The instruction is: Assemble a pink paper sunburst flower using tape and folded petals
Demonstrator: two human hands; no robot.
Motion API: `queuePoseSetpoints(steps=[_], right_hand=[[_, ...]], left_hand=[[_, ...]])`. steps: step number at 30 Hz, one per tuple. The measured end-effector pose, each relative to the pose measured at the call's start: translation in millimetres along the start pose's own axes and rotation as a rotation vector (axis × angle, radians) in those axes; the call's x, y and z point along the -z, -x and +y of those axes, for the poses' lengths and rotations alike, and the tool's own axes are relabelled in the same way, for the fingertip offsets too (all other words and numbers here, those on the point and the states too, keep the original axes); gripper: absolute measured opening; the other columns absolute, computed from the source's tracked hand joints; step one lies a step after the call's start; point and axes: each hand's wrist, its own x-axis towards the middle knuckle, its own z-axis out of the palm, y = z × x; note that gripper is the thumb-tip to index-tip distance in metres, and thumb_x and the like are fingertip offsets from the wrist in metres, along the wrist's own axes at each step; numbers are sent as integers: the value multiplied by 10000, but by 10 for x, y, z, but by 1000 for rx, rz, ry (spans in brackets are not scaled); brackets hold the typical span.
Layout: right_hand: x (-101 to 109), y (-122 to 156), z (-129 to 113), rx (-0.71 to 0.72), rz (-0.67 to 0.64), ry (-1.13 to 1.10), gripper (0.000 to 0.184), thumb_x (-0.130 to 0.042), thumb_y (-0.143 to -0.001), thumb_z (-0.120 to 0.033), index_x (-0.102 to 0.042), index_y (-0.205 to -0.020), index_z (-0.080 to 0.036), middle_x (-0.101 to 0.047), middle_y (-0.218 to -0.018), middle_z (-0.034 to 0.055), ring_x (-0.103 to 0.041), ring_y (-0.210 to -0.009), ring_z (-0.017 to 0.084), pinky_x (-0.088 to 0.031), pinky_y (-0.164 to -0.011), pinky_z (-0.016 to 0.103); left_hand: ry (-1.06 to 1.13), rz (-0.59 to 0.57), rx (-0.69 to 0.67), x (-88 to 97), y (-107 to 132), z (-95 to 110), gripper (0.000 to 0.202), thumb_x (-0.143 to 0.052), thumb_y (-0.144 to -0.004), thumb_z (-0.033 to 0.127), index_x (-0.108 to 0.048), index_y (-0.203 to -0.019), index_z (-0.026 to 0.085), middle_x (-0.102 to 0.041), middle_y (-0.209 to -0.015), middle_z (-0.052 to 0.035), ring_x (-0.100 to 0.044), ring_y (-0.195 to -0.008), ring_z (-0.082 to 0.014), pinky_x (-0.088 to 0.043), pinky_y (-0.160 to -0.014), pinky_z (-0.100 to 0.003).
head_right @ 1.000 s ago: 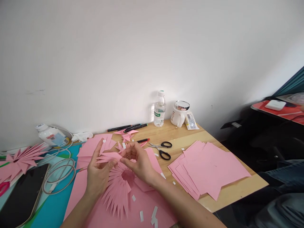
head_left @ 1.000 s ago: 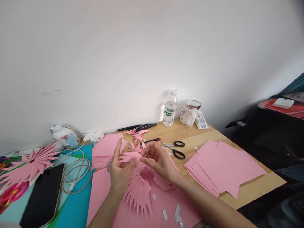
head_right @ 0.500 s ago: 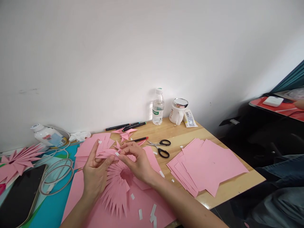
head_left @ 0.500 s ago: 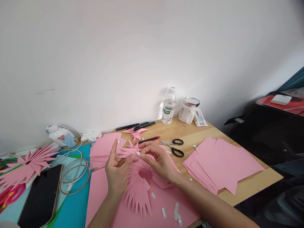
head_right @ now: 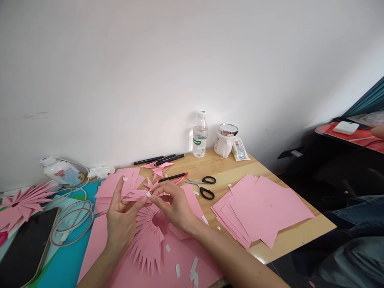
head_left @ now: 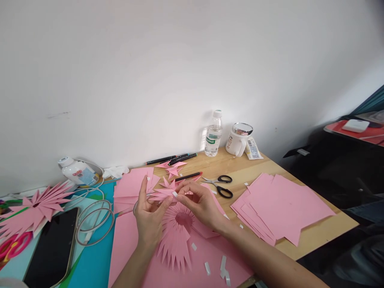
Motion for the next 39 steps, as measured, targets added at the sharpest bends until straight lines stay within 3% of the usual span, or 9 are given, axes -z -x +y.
queuePoseSetpoints(steps=[8, 16, 27, 33, 39], right_hand=[[-3, 6, 51, 8, 23, -4, 140, -621, -803, -309, -610, -712, -203, -607, -833, 39, -572, -803, 154, -473, -672, 264], [-7, 10, 72, -6, 32, 24, 123, -621, -795, -272, -594, -702, -196, -594, -804, 33, -558, -761, 137, -469, -639, 240], [-36, 22, 78, 42, 38, 79, 169, -611, -799, -310, -597, -677, -194, -600, -806, 45, -562, -793, 158, -479, -648, 264], [-59, 30, 73, 41, 78, 118, 199, -605, -794, -303, -564, -635, -190, -613, -800, 45, -579, -764, 148, -481, -618, 254], [-44, 36, 77, 73, 159, 255, 310, -662, -757, -318, -462, -562, -186, -624, -732, 28, -577, -686, 136, -472, -597, 265]], left_hand=[[-24, -10, -12, -3, 6, 11, 1053, -848, -525, 212, -298, -1422, 253, -642, -584, 58, -670, -587, -156, -570, -654, -289], [-56, -15, -60, 14, -4, -26, 1061, -857, -507, 212, -311, -1417, 254, -714, -835, -35, -699, -776, -220, -580, -701, -311], [-137, -49, -164, 37, -14, -59, 931, -790, -627, 223, -296, -1416, 215, -688, -731, -14, -690, -802, -217, -561, -780, -399], [-109, -36, -150, 18, 16, -39, 912, -796, -616, 190, -323, -1394, 248, -681, -722, 12, -683, -722, -170, -576, -736, -360], [-8, 12, -97, 26, 11, -29, 925, -810, -596, 196, -335, -1387, 261, -693, -771, -14, -695, -815, -220, -575, -707, -330]])
